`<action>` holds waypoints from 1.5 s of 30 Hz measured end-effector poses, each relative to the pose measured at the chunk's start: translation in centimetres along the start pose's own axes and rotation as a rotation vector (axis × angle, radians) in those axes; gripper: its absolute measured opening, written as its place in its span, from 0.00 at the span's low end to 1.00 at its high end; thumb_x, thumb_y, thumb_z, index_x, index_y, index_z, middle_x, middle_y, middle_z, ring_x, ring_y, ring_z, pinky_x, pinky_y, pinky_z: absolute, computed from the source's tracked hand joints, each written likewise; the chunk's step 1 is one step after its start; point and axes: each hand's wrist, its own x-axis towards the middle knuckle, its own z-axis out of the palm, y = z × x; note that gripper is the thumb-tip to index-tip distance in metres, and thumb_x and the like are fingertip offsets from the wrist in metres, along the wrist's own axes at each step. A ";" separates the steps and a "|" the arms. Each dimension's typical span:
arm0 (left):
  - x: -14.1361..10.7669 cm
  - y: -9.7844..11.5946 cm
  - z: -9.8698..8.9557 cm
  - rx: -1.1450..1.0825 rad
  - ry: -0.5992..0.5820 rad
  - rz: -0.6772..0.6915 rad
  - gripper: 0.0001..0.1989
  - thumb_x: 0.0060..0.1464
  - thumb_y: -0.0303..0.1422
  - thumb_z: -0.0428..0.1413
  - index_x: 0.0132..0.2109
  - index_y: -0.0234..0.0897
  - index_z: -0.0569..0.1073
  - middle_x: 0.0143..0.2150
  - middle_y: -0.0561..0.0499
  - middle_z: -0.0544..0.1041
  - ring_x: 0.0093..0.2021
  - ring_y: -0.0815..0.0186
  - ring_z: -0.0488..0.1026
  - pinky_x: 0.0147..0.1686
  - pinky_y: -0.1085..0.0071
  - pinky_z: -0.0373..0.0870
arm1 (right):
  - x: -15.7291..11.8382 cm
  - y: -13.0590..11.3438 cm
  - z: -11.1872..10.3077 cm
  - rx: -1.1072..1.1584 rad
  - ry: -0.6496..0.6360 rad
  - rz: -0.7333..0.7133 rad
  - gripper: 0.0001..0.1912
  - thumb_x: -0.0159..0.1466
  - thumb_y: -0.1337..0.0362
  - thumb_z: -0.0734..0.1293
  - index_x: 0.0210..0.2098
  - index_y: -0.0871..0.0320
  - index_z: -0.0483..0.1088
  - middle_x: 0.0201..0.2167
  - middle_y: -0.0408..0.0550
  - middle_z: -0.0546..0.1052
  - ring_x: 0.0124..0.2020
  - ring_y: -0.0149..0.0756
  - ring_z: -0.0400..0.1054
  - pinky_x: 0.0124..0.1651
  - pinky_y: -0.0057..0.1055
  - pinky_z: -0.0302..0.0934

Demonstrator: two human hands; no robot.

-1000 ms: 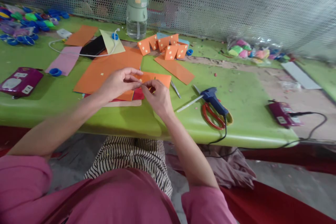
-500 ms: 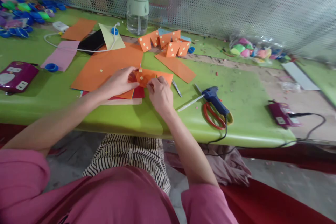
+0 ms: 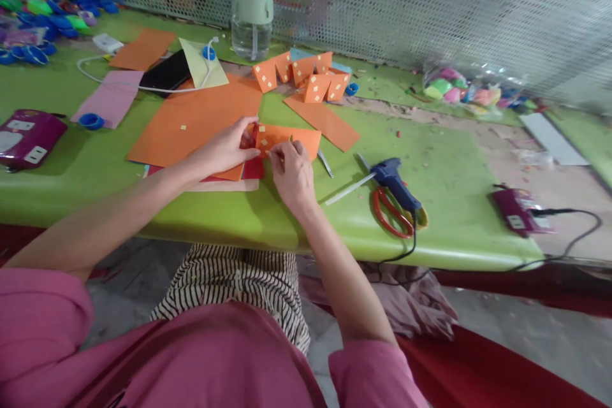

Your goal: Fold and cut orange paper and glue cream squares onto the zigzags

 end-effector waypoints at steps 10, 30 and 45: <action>0.1 1.3 0.1 -0.692 -0.021 -0.312 0.32 0.58 0.20 0.59 0.66 0.40 0.60 0.34 0.55 0.73 0.31 0.71 0.73 0.38 0.72 0.72 | 0.6 -0.4 -0.2 0.257 -0.024 0.130 0.05 0.64 0.62 0.67 0.32 0.56 0.69 0.33 0.44 0.70 0.33 0.32 0.64 0.38 0.33 0.63; 0.2 2.5 1.2 -0.955 0.054 -0.279 0.26 0.55 0.18 0.56 0.59 0.36 0.64 0.38 0.53 0.78 0.37 0.72 0.77 0.43 0.75 0.72 | 0.9 -0.3 -0.9 0.249 -0.017 0.213 0.08 0.62 0.59 0.67 0.31 0.56 0.71 0.30 0.42 0.70 0.29 0.31 0.60 0.37 0.33 0.57; -0.3 2.4 1.7 -0.899 0.073 -0.239 0.39 0.58 0.19 0.56 0.72 0.37 0.51 0.30 0.58 0.75 0.36 0.68 0.78 0.44 0.70 0.74 | 0.9 -0.2 -0.8 0.085 0.042 0.080 0.06 0.63 0.63 0.68 0.29 0.55 0.71 0.32 0.46 0.73 0.31 0.34 0.65 0.40 0.36 0.63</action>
